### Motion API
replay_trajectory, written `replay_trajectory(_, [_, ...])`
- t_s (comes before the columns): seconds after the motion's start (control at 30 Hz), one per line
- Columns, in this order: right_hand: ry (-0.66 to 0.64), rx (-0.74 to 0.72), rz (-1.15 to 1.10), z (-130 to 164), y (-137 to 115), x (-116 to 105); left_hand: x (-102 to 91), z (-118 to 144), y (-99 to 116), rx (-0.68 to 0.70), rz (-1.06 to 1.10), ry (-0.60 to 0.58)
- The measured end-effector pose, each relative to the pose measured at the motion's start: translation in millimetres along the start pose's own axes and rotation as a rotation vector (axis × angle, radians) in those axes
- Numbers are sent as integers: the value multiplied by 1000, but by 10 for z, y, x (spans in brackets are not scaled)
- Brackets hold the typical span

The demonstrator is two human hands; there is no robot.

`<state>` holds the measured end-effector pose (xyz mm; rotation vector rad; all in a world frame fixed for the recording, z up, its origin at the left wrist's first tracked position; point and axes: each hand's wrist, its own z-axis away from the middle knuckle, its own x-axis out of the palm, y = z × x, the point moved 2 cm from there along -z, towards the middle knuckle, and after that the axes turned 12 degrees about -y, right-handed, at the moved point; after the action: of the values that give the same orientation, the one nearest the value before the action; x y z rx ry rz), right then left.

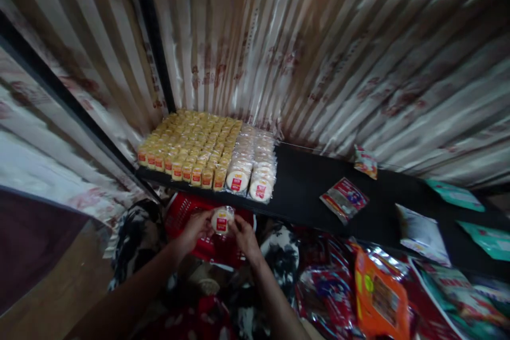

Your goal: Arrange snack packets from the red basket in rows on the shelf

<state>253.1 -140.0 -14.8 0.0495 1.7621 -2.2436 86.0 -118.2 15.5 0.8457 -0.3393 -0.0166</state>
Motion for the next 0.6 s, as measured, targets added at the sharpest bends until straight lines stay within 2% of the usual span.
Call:
replay_trajectory(0.1, [75,-18,7,125,-98,-104,147,-11,-20,60,-60,-34])
replay_trajectory(0.3, [183,-81,-13,325,-235,-343,437,-168,9,271,-394,62])
replay_trajectory(0.47, [349,-66,75,371,-296,-577,749,-227,175,393,-565,41])
replay_trajectory(0.6, [523,-34,251,306,-331,-784,1014,-298,354,521,-772,99])
